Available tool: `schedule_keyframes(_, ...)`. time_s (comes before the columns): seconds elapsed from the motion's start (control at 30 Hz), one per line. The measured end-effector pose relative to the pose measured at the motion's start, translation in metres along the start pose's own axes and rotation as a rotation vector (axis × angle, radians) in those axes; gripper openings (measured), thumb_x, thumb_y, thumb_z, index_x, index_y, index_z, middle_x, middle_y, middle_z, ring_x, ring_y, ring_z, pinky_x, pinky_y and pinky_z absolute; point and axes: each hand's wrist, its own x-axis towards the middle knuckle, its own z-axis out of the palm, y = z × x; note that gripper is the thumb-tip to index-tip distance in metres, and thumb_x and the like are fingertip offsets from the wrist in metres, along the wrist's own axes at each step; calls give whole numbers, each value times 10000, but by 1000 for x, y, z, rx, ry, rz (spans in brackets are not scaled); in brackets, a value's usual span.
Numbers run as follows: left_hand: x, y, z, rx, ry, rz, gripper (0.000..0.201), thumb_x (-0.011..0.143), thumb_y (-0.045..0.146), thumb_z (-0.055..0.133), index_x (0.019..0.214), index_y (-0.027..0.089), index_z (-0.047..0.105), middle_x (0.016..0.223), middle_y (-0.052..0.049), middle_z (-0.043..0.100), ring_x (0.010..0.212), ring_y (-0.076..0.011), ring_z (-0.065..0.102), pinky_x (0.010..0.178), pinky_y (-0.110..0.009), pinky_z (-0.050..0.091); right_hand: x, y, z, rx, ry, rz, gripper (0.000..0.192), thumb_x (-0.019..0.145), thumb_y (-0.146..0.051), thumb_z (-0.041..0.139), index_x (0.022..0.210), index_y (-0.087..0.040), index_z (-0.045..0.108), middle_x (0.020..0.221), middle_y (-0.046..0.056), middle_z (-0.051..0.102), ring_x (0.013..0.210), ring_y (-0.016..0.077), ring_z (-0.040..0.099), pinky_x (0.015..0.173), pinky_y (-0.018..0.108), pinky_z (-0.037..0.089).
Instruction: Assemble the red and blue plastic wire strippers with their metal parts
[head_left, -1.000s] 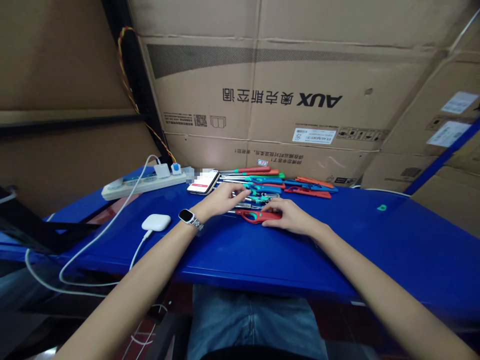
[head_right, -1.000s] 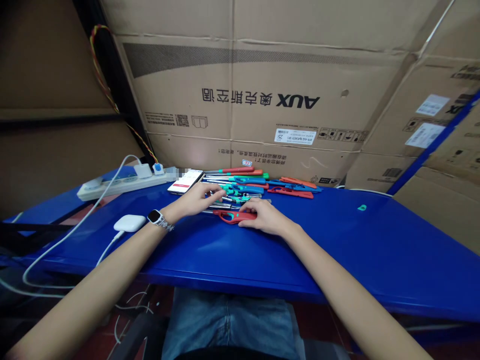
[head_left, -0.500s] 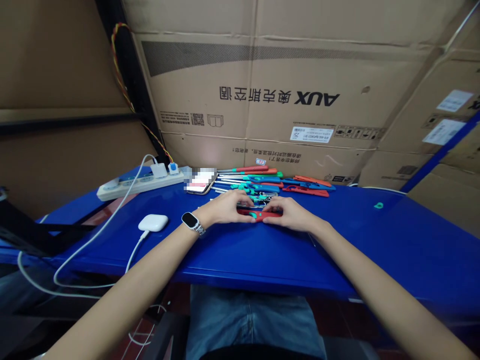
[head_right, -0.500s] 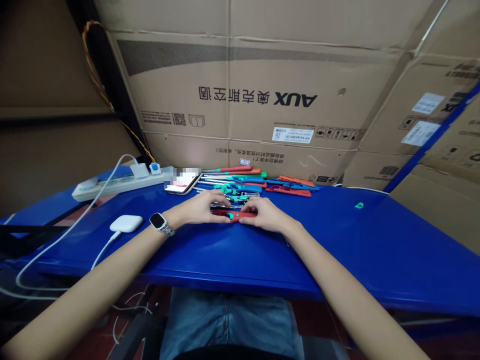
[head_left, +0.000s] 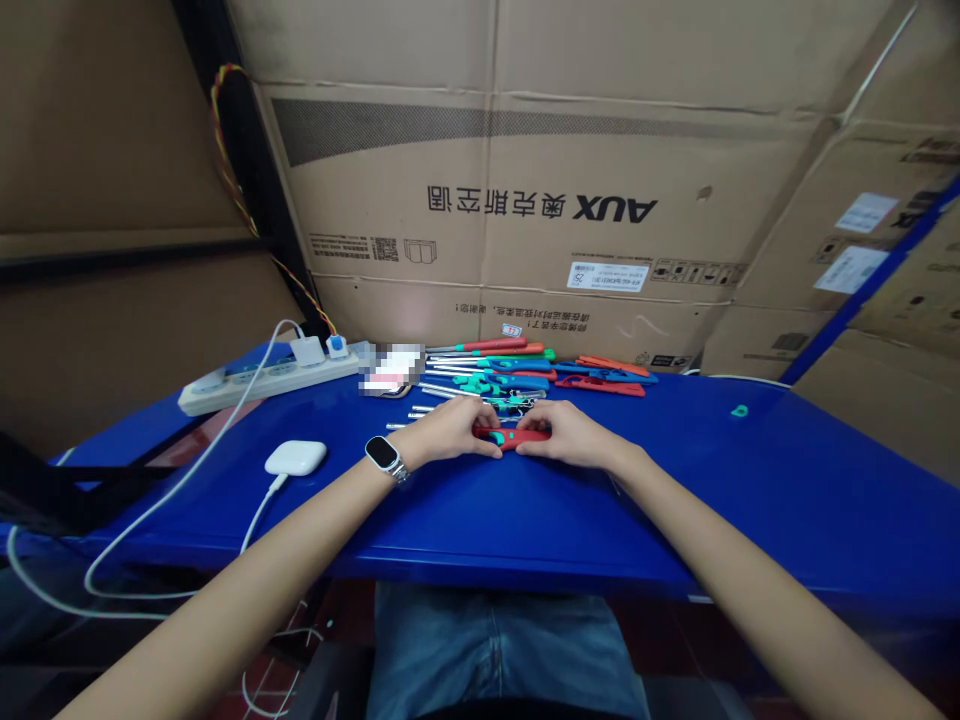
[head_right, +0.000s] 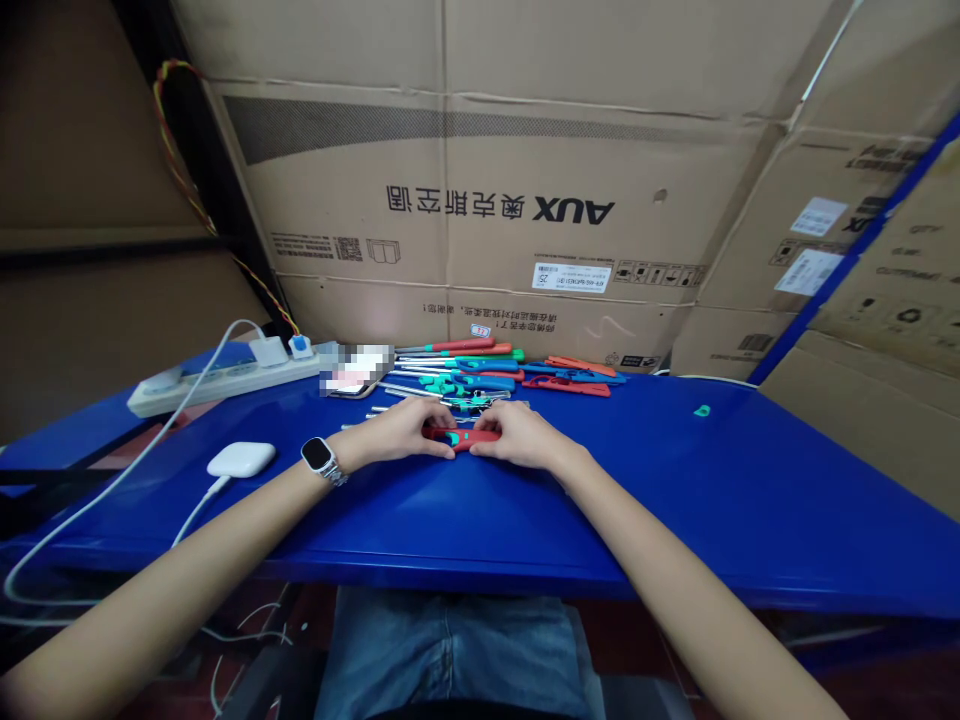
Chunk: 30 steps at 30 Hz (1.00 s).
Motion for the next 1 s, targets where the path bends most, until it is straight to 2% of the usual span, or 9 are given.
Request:
schedule_keyframes(0.33,-2,7,-1,50,-54,33,345,754,442,725,967,175,676,911,-47,624,800,-202,575,682,-279,424,-4,-7,-1,-48,-23,-18,170,749,-320,689,865,-199,713,850,33,719,772,198,615,693,290,420)
schedule_keyframes(0.43,-3,8,1,60,-53,51,342,743,406,719,987,173,668,953,-52,582,817,-205,566,716,-294,432,-4,-10,1,-53,-23,-4,139,729,-315,694,790,-193,666,779,16,685,702,175,583,642,275,390)
schedule_keyframes(0.53,-4,10,2,65,-27,65,319,726,375,719,970,182,647,959,-44,561,812,-204,561,709,-293,435,-5,-12,3,-40,-1,4,175,714,-309,707,802,-194,609,790,4,661,687,160,563,632,267,370)
schedule_keyframes(0.63,-5,11,0,48,1,96,287,726,341,715,953,185,633,959,-43,589,802,-200,564,695,-291,432,-5,-12,2,0,-9,-6,236,722,-336,719,821,-198,555,787,-8,636,677,149,545,634,261,361)
schedule_keyframes(0.8,-6,11,-9,-100,2,124,156,809,304,651,905,182,663,849,-27,663,738,-172,574,677,-276,431,-7,-15,-1,13,-28,27,309,719,-386,744,774,-205,500,666,-42,574,581,124,475,565,243,303)
schedule_keyframes(0.9,-7,13,-13,-153,0,120,158,825,320,659,888,175,665,841,-33,668,737,-169,572,679,-275,436,-8,-16,-3,31,-25,18,314,736,-425,738,769,-203,519,653,-40,580,575,126,477,551,241,298)
schedule_keyframes(1.0,-7,14,-16,-149,33,145,158,832,325,665,879,174,662,843,-37,665,754,-174,575,700,-285,438,-10,-18,-3,33,-15,-54,255,837,-444,642,804,-195,597,707,-12,621,618,137,512,573,247,319)
